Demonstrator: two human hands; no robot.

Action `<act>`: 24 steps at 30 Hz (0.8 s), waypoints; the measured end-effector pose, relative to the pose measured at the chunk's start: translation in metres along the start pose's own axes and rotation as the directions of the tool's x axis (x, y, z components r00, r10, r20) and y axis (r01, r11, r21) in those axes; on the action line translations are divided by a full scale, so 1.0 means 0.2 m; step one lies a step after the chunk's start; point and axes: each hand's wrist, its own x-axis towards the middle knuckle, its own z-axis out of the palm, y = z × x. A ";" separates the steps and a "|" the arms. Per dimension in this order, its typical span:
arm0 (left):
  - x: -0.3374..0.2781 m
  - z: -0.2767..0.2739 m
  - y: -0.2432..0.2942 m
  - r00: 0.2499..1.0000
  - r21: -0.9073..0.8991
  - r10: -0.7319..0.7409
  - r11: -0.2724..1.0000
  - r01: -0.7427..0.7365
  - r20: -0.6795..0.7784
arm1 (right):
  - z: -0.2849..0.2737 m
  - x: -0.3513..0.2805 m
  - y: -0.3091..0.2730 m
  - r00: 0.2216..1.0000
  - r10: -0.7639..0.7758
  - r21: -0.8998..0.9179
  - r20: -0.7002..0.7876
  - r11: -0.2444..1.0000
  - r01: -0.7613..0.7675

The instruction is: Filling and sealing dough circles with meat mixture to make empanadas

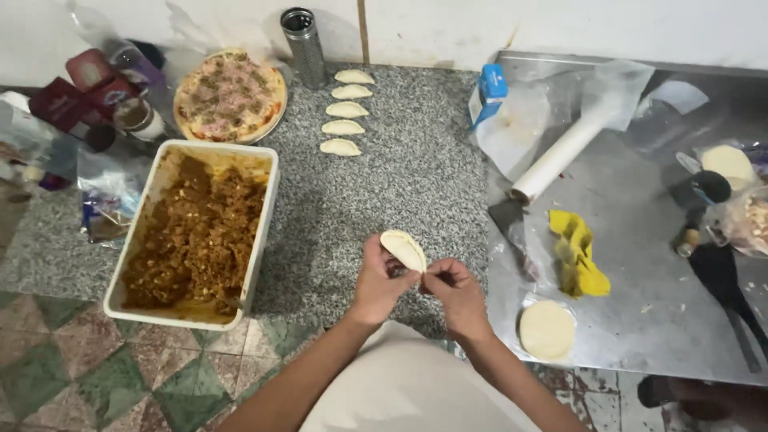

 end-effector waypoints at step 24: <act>0.02 -0.19 0.04 0.989 -0.358 0.049 0.928 -0.098 -0.142 | 0.21 0.05 -0.05 0.957 -0.194 -0.038 0.216 0.978 0.207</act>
